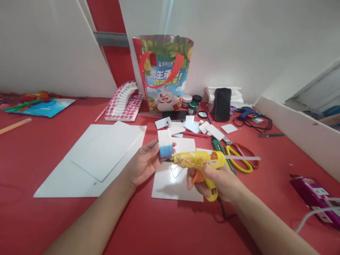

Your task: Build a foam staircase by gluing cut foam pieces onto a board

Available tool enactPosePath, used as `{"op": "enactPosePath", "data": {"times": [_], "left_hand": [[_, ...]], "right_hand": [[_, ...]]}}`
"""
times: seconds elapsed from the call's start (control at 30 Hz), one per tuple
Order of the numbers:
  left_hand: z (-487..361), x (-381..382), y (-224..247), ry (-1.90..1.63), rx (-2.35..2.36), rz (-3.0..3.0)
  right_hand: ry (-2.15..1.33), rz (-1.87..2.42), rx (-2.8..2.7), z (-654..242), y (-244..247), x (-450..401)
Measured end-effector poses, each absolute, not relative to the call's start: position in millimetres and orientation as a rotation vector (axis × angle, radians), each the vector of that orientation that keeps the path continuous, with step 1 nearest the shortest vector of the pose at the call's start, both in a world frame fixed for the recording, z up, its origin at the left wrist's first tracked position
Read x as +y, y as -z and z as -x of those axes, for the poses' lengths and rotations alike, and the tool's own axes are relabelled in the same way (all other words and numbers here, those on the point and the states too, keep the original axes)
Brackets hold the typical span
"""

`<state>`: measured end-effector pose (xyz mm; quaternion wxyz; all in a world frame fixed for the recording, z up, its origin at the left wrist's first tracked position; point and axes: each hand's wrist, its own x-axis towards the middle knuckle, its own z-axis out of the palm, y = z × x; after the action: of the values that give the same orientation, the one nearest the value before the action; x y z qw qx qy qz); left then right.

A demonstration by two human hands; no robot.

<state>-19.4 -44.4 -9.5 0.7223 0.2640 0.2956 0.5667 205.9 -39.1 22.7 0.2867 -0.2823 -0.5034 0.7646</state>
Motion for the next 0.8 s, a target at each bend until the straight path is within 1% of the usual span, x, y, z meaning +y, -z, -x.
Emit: {"op": "enactPosePath", "data": {"times": [0.1,0.23,0.33,0.47,0.57,0.67,0.8], "left_hand": [[20,-46,14,-1.257,0.619,-0.555],[23,-48,17,-1.229,0.698,-0.510],[24,-49,16,-1.229,0.757,-0.500],[23,-50,15,-1.225,0.772,-0.508],[22,-49,15,-1.200,0.775,-0.516],[21,-49,15,-1.193,0.779,-0.526],[20,-51,14,-1.180,0.767,-0.532]], "right_hand": [[-1.982,0.772,-1.224,-210,-32,-32],[-1.687,1.044,-1.022,-224,-53,-18],[-1.427,1.257,-0.992,-249,-61,-11],[-0.968,1.486,-1.178,-297,-53,-16],[-0.706,1.703,-1.204,-327,-40,-23],[-0.562,1.813,-1.131,-345,-28,-21],[-0.490,1.879,-1.130,-358,-18,-2]]}}
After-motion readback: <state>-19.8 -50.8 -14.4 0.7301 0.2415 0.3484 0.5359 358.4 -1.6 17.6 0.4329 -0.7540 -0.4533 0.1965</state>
